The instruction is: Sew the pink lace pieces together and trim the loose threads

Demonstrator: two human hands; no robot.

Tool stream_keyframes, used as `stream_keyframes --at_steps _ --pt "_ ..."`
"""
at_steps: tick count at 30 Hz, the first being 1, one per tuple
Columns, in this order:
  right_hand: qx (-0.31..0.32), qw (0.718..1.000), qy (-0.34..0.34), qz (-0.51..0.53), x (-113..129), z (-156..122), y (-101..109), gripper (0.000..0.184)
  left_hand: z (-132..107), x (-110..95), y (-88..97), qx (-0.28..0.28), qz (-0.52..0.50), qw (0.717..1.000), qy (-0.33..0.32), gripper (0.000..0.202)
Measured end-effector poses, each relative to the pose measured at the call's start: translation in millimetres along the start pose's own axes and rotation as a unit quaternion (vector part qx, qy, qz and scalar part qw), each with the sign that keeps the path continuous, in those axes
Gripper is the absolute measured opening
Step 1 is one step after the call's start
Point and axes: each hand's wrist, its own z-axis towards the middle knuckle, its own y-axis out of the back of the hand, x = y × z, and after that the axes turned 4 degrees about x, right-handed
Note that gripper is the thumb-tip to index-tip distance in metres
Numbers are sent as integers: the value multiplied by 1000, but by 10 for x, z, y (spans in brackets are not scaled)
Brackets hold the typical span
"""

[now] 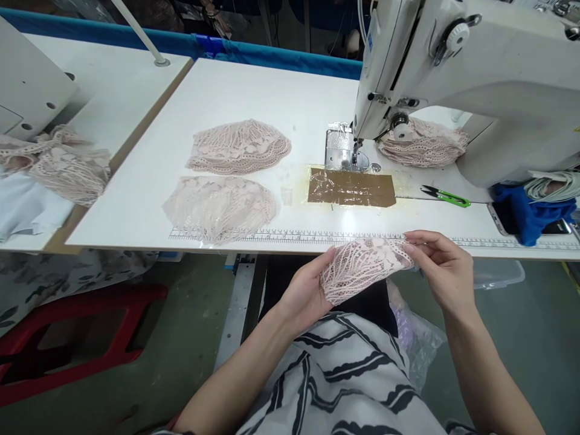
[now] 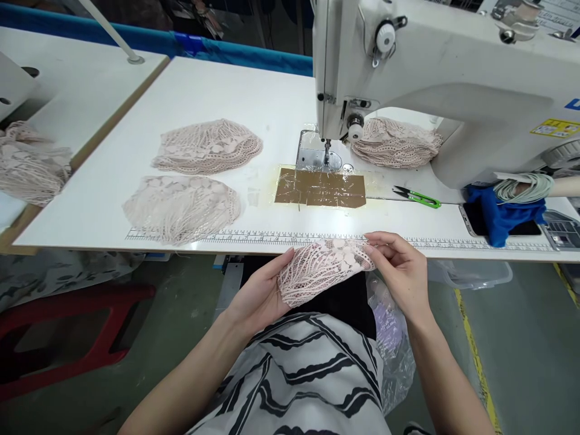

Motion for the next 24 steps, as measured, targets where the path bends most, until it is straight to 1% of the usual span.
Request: stream_keyframes --at_steps 9,24 --pt "8 1000 7 4 20 -6 -17 13 22 16 31 3 -6 1000 6 35" --pt "8 1000 5 1 59 -1 -25 16 14 35 66 37 -11 999 6 37"
